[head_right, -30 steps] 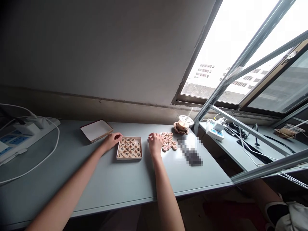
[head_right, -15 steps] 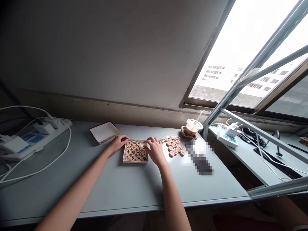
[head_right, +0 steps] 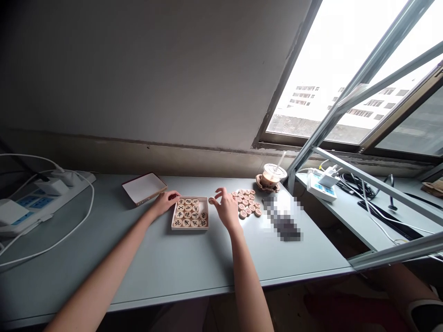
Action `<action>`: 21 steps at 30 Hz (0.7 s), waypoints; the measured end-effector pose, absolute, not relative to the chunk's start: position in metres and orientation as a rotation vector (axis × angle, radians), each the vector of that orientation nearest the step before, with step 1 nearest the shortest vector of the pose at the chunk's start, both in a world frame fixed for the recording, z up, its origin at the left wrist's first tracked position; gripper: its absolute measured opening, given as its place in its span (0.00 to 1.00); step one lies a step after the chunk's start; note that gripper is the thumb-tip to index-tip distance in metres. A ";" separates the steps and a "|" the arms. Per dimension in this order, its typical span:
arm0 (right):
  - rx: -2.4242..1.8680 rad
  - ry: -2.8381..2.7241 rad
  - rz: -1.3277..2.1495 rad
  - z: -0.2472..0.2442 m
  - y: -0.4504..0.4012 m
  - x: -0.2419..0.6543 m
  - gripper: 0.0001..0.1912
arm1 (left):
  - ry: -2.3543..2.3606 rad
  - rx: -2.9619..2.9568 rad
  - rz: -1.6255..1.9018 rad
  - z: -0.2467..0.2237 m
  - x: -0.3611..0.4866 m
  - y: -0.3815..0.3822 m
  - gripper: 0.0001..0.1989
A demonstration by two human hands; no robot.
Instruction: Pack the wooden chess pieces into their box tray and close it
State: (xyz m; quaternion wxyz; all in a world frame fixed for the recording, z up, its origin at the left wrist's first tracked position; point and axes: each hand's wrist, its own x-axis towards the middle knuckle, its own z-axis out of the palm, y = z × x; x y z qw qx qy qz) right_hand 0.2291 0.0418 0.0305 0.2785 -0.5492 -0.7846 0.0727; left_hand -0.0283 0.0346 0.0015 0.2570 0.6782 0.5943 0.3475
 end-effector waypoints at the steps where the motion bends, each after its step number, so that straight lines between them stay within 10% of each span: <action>1: -1.534 -2.080 0.205 0.028 0.045 0.234 0.12 | 1.613 1.843 0.943 0.001 -0.028 0.035 0.15; 14: -1.813 -1.901 -0.112 0.015 0.063 0.259 0.12 | 1.612 1.864 0.953 -0.002 -0.030 0.036 0.13; 21: -1.132 -2.364 0.188 0.032 0.031 0.225 0.10 | 1.579 1.803 0.981 -0.002 -0.028 0.035 0.13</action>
